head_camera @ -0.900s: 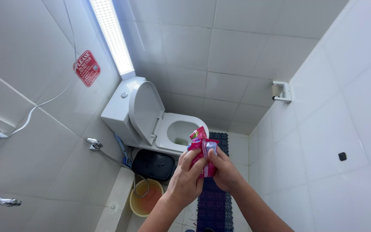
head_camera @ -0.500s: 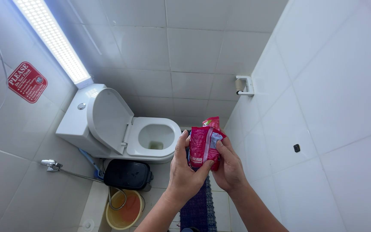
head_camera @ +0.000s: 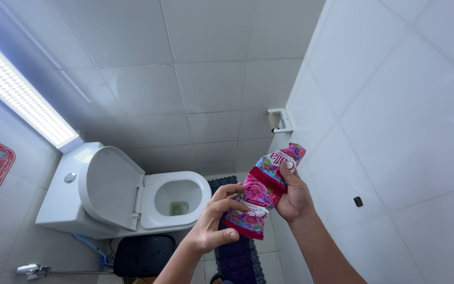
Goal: The person opens a pink sachet of toilet cleaner and pours the contents into the toilet bowl. They then use a blue toilet brush to scrub the inside of the bowl while rinsing it with a handheld bidet sprayer.
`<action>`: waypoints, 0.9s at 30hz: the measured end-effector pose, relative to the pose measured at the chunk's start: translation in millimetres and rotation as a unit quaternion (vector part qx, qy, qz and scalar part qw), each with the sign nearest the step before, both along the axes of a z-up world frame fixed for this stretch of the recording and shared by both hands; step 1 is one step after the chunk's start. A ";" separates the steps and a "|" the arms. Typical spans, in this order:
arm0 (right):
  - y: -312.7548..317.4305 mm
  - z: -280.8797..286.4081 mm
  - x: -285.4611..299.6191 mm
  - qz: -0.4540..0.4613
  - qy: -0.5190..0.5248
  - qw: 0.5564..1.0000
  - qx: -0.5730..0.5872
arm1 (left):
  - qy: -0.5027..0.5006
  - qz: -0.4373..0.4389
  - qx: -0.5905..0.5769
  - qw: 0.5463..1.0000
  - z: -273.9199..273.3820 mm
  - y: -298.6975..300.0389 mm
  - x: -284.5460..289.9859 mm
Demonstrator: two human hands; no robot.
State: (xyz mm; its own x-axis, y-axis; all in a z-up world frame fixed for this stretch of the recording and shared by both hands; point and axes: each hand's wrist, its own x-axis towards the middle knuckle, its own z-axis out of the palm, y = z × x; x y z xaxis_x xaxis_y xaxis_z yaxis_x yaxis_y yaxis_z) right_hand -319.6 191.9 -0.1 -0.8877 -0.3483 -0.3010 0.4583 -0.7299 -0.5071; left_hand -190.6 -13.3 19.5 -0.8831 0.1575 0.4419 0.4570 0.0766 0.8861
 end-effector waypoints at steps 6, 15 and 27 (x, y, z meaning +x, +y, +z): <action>-26.9 7.2 -16.5 0.007 0.039 0.999 0.016 | -0.112 0.118 -0.066 0.984 10.3 -4.3 -72.3; -38.9 -28.0 -59.6 -0.043 0.015 0.969 0.242 | -0.225 0.129 -0.156 0.953 27.7 -9.3 -134.8; -51.5 -3.8 -142.8 0.284 0.366 0.856 0.230 | -0.247 0.066 -0.161 0.953 57.6 -26.6 -182.9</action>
State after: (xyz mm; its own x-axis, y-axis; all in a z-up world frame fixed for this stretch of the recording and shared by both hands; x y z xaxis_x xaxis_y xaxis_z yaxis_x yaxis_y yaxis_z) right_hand -462.4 140.4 -3.9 -0.6246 -0.7798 0.0420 0.1104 -0.1413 -0.9838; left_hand -373.5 -39.8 77.1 -0.9925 0.0873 -0.0858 -0.0427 0.4096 0.9113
